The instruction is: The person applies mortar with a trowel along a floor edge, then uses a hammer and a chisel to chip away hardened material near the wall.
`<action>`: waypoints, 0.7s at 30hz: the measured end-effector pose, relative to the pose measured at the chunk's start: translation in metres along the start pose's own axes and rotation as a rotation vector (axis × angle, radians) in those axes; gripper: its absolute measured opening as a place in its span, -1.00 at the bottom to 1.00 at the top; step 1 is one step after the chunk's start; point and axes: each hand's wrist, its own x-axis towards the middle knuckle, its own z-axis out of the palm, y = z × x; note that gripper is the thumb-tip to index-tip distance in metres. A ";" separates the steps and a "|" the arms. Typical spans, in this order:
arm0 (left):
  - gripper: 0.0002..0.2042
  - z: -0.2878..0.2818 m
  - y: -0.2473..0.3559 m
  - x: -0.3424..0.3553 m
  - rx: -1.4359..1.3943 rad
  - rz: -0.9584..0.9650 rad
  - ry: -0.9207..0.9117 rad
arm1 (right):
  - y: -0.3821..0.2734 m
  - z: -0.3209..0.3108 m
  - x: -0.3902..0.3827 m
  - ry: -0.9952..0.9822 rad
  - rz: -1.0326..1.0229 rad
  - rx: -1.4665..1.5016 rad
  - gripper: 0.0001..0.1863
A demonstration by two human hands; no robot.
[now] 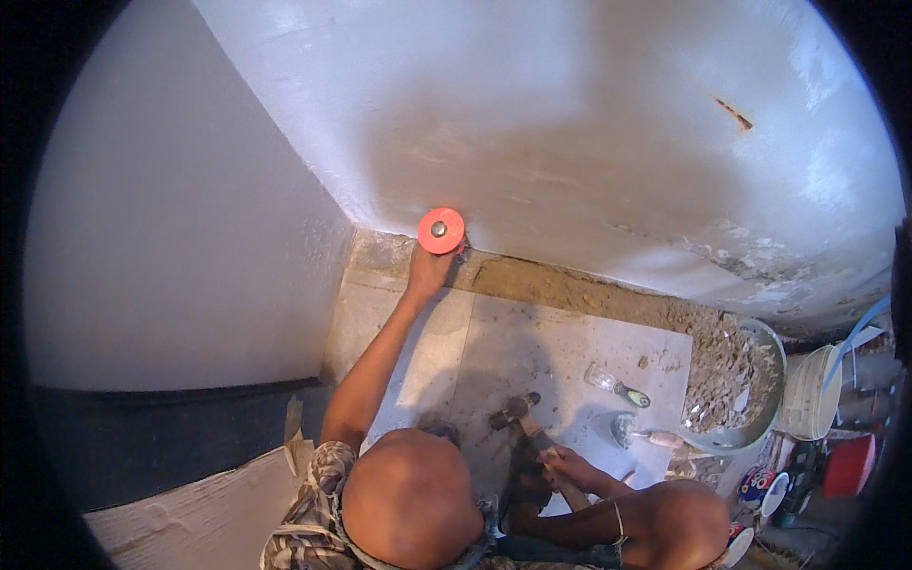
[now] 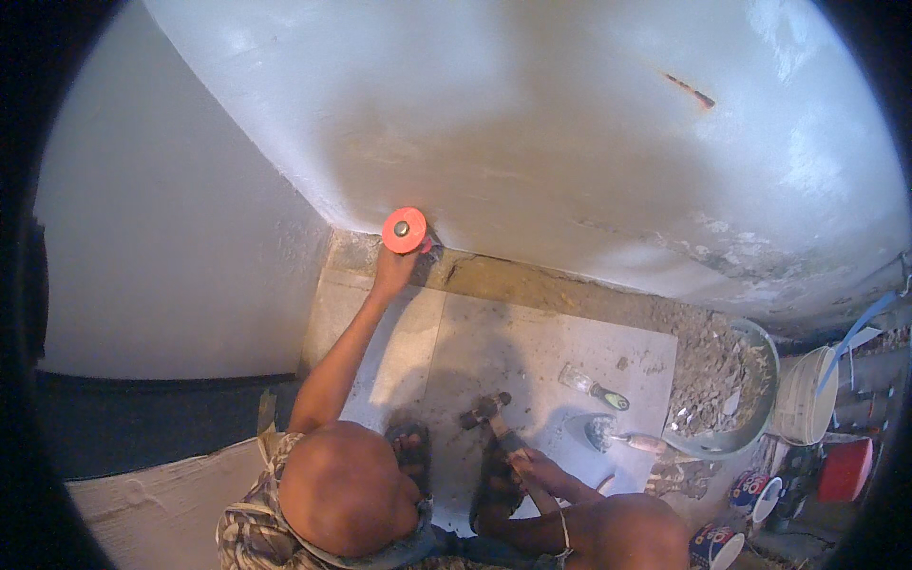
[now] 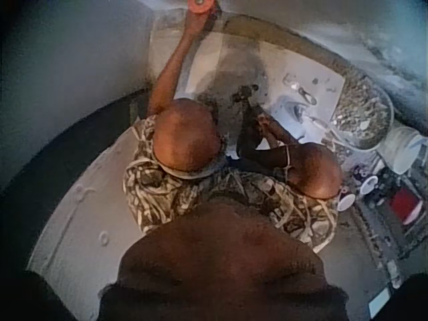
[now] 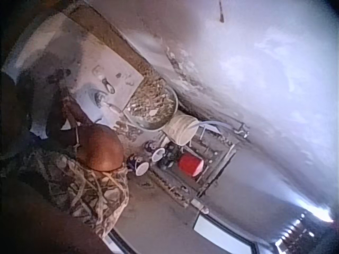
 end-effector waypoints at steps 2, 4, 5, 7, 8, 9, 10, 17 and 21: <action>-0.78 0.005 0.009 -0.004 0.022 -0.037 0.055 | -0.021 0.017 -0.012 0.087 -0.074 -0.172 -0.69; -0.77 0.008 0.014 -0.006 0.014 -0.005 0.075 | -0.056 0.034 -0.029 0.128 -0.210 -0.329 -0.71; -0.76 0.010 0.016 -0.006 0.008 0.012 0.086 | -0.068 0.032 -0.030 0.174 -0.272 -0.383 -0.71; -0.75 0.014 0.015 -0.002 -0.021 -0.026 0.053 | -0.098 0.025 -0.035 0.314 -0.435 -0.569 -0.70; -0.75 0.017 0.013 -0.001 -0.036 -0.044 0.037 | -0.119 0.021 -0.037 0.410 -0.535 -0.700 -0.70; -0.74 0.018 0.014 -0.002 -0.047 -0.066 0.046 | -0.154 0.033 -0.052 0.505 -0.638 -0.794 -0.65; -0.74 0.022 0.015 -0.003 -0.059 -0.087 0.054 | -0.190 0.046 -0.075 0.603 -0.741 -0.887 -0.60; -0.68 0.020 0.003 -0.008 0.087 -0.179 -0.064 | -0.321 0.140 -0.131 0.502 -1.593 -0.777 -0.59; -0.63 0.026 0.009 0.000 0.015 -0.051 -0.049 | -0.316 0.107 -0.075 0.793 -1.383 -1.137 -0.59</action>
